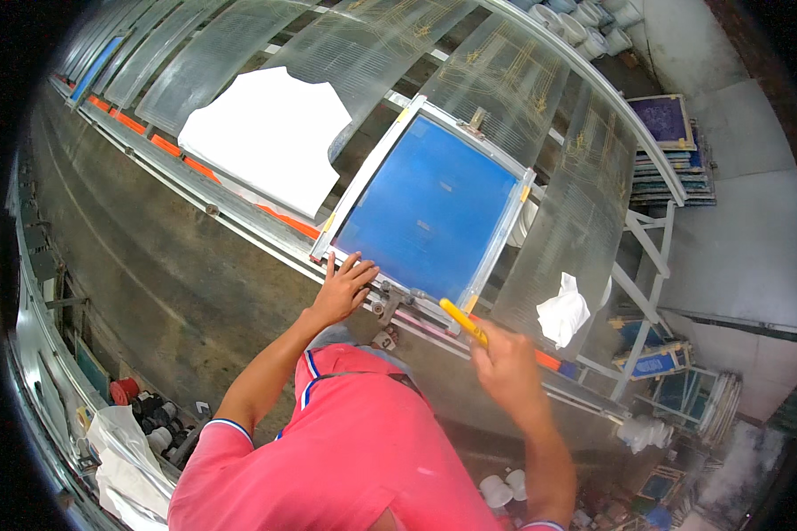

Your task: The person uses a yellow squeegee to scrape a blue screen printing frame. The person then places white t-shirts on a conveyor belt one at a time, smoothing the fabric to prepare them for printing.

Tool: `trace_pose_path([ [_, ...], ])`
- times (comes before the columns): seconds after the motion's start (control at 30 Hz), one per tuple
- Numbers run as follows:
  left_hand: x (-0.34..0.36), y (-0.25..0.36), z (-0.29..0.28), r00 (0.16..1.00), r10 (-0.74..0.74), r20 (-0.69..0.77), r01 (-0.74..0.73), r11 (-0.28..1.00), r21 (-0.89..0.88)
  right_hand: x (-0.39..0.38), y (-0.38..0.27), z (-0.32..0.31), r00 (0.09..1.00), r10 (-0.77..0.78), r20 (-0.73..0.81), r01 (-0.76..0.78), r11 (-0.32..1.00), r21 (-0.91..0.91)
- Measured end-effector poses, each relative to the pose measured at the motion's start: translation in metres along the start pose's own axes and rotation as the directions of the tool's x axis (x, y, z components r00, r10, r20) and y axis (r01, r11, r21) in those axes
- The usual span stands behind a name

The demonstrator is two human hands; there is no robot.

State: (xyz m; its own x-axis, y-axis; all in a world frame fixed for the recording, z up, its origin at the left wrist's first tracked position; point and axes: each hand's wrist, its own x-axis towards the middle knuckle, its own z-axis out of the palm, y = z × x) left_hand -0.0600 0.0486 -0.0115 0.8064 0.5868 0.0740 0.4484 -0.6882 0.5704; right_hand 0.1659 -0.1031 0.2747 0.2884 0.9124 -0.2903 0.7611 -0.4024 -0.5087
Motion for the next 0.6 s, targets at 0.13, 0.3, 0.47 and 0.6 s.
trace_pose_path([
  [0.13,-0.001,0.001,-0.001,1.000,-0.016,0.005,0.016,1.000,0.008,-0.016,0.021,0.026,0.999,0.031,-0.015,-0.031,0.999,0.015],
  [0.3,-0.002,0.000,-0.003,1.000,-0.023,0.015,0.023,1.000,-0.008,-0.020,0.018,0.037,0.993,0.113,-0.027,-0.107,0.983,0.152],
  [0.47,0.001,0.003,-0.008,0.999,-0.036,0.007,0.036,0.999,-0.018,-0.016,-0.001,0.034,0.995,-0.090,0.049,0.089,0.996,0.016],
  [0.6,0.022,0.039,-0.034,0.940,-0.338,0.055,0.281,0.668,-0.689,0.006,-0.014,0.056,0.999,0.035,-0.036,-0.022,0.948,0.318],
])
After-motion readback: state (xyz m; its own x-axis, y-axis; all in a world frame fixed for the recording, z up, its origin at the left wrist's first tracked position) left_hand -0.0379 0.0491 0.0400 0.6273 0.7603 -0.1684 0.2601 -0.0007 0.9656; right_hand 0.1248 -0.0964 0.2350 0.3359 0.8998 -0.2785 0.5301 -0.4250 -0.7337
